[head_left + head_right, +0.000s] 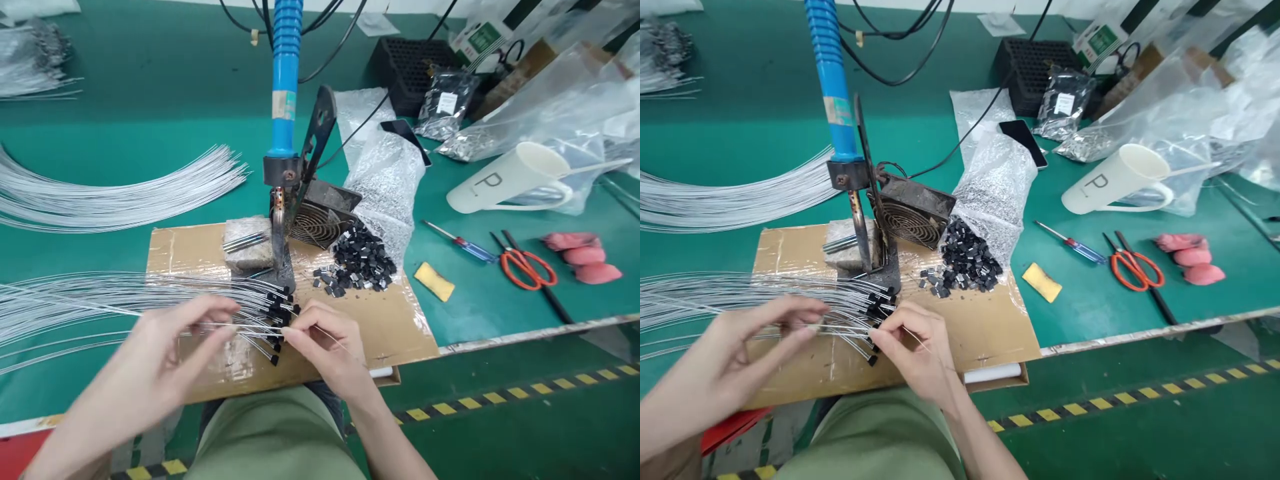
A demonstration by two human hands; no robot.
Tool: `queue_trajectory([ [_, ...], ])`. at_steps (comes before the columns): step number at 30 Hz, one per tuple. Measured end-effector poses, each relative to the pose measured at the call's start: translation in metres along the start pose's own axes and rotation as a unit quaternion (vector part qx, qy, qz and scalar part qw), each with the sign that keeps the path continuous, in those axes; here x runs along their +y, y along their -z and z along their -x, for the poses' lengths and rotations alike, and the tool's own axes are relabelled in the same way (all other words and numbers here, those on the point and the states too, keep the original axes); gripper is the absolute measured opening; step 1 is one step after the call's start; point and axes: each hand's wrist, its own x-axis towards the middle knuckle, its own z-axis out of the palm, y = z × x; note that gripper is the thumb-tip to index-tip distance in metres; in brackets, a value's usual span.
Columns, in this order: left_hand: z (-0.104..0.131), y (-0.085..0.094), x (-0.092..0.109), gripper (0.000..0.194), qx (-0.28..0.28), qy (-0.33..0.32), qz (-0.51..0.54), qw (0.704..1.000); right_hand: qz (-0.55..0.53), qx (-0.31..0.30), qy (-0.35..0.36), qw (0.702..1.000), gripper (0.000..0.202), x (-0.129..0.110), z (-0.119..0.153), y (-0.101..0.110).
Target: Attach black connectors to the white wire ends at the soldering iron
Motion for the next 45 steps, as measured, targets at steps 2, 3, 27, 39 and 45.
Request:
queue_trajectory([
  [2, 0.006, -0.018, 0.005, 0.029, -0.048, -0.048, -0.066, 0.996, 0.020, -0.009, 0.007, 1.000, 0.025, 0.001, 0.002, -0.004],
  [3, 0.008, -0.028, 0.007, 0.027, -0.062, -0.062, -0.076, 0.993, 0.028, -0.012, 0.013, 0.999, 0.025, 0.001, 0.002, -0.005],
  [27, -0.006, -0.057, 0.001, 0.017, -0.008, 0.083, 0.228, 0.970, -0.137, 0.076, -0.091, 0.983, 0.036, 0.006, 0.008, 0.005],
  [39, -0.004, -0.065, 0.009, 0.022, -0.040, 0.082, 0.242, 0.966, -0.014, 0.074, -0.060, 0.995, 0.026, -0.002, 0.009, -0.009],
  [45, -0.004, -0.075, 0.004, 0.020, -0.041, 0.083, 0.261, 0.961, -0.010, 0.081, -0.072, 0.994, 0.027, -0.001, 0.010, -0.010],
])
